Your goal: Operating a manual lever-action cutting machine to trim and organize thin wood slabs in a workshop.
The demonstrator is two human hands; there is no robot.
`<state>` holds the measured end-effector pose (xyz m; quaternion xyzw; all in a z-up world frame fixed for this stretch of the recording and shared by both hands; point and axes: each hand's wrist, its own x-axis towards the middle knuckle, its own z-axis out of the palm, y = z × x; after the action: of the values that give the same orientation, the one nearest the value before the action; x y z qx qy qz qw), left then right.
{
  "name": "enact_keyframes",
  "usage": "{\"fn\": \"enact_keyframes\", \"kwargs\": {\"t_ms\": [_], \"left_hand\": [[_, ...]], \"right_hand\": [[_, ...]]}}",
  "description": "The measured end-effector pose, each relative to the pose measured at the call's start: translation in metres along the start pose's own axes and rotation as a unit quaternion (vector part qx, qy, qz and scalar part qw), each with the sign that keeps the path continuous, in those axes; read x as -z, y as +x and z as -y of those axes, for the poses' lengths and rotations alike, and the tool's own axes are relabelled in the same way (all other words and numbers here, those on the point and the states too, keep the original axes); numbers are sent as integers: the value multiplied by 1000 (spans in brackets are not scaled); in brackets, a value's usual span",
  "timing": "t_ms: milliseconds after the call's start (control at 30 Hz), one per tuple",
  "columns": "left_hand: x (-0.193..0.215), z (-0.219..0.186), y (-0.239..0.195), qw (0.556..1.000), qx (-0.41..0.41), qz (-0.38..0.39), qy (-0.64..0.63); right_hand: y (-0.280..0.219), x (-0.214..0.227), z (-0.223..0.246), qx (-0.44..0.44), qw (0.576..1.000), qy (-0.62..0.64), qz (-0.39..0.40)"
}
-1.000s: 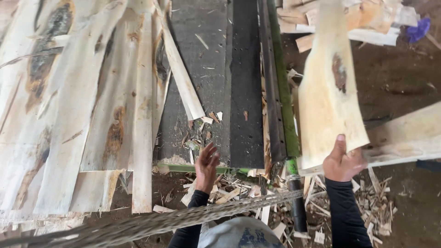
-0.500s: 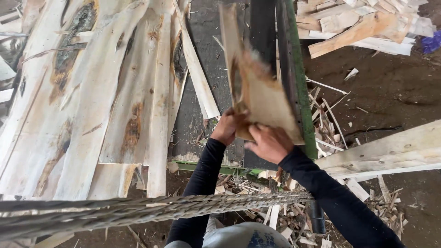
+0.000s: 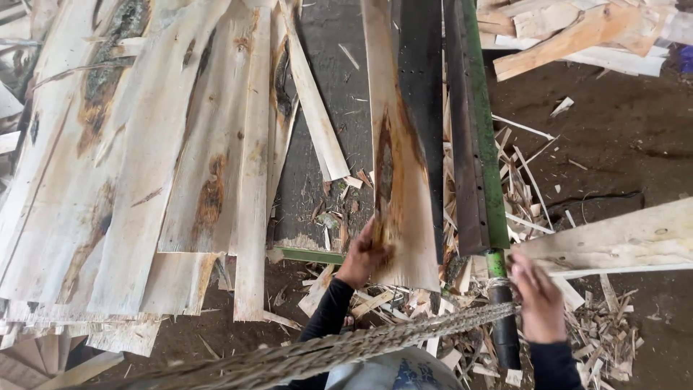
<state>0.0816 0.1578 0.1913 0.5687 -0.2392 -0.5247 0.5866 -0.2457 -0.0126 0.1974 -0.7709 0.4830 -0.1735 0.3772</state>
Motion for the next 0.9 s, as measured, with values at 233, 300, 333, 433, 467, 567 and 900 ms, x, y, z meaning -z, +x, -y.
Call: {"fn": "enact_keyframes", "kwargs": {"t_ms": [233, 300, 333, 433, 467, 567, 900], "left_hand": [[38, 276, 21, 991, 13, 14, -135], [24, 378, 45, 994, -70, 61, -57], [19, 331, 22, 994, -61, 60, -61], [-18, 220, 14, 969, 100, -68, -217], [-18, 220, 17, 968, 109, -58, -218], [-20, 217, 20, 968, 116, -59, -217], [-34, 318, 36, 938, 63, -62, -334]], "right_hand": [[-56, -17, -5, -152, 859, 481, 86], [-57, -13, -6, -115, 863, 467, 153], [-58, -8, 6, -125, 863, 465, 154], [-57, -2, 24, -118, 911, 352, 180], [-58, -4, 17, -149, 903, 358, 184], [-57, -5, 23, -188, 903, 345, 176], [-55, -6, 48, -237, 933, 231, 140]]}}
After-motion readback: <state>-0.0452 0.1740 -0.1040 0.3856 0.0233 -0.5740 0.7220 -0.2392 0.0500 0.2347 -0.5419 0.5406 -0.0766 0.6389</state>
